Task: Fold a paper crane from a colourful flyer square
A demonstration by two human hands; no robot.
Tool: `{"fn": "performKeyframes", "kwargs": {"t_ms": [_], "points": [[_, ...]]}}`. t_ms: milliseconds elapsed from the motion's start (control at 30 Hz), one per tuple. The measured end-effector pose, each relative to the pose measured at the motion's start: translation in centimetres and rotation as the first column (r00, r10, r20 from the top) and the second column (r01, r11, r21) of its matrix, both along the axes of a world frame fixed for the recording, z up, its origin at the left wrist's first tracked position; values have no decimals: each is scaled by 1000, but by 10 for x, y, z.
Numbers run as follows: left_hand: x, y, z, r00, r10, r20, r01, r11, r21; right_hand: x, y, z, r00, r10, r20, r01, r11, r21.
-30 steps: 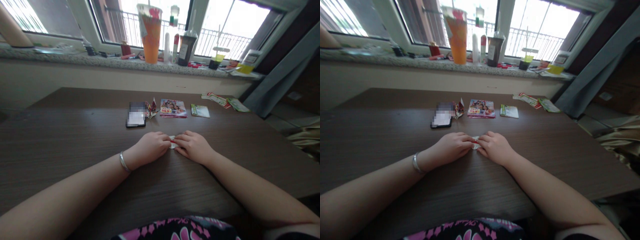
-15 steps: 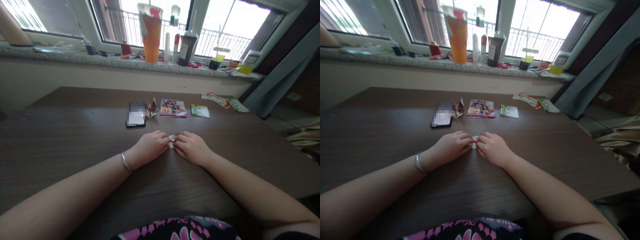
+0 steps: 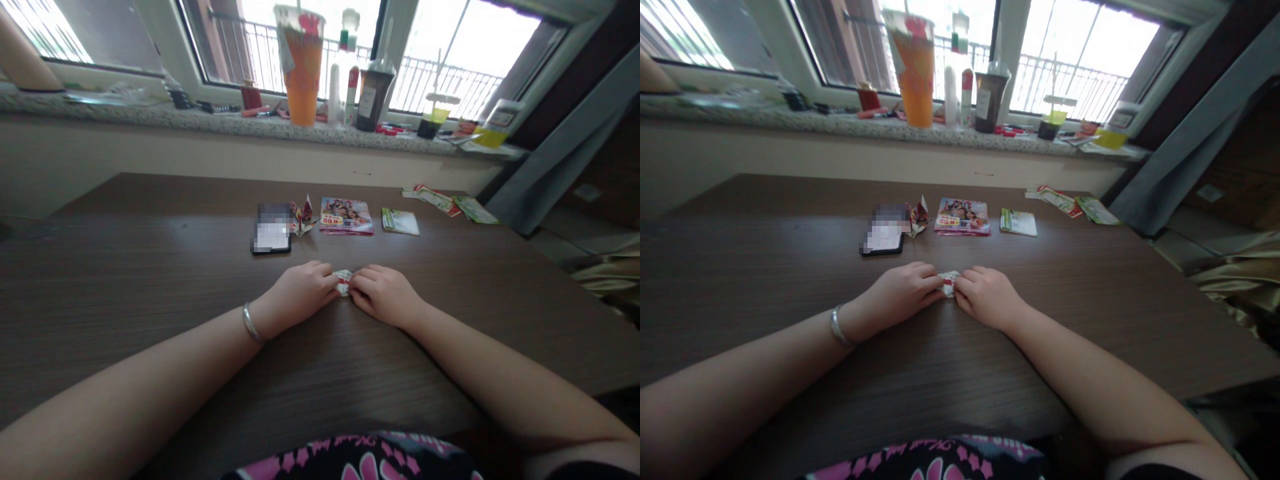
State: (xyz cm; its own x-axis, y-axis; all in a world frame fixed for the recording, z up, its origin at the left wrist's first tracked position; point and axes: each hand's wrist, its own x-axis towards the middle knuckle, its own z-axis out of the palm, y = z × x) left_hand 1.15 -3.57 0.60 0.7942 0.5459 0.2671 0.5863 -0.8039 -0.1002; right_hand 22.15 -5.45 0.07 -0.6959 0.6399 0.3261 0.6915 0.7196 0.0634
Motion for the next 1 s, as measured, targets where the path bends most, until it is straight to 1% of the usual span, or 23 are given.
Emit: {"fn": "performKeyframes", "kwargs": {"t_ms": [167,367,500,833,1000], "points": [[1,-1,1,1000,0,2,0,1000,31,0,-1,0,999,-47,-7,47,999,17],[2,-1,0,999,-35,18,34,998,59,1,-1,0,999,40,27,-41,998,48],[1,0,-3,998,-57,35,55,997,60,-1,0,-1,997,50,52,-54,996,75],[4,-1,0,998,-66,21,65,997,44,-3,-2,1,998,24,59,-28,997,73],[5,-2,1,998,-59,9,58,997,45,-5,-4,3,999,-16,41,15,1000,17]]}}
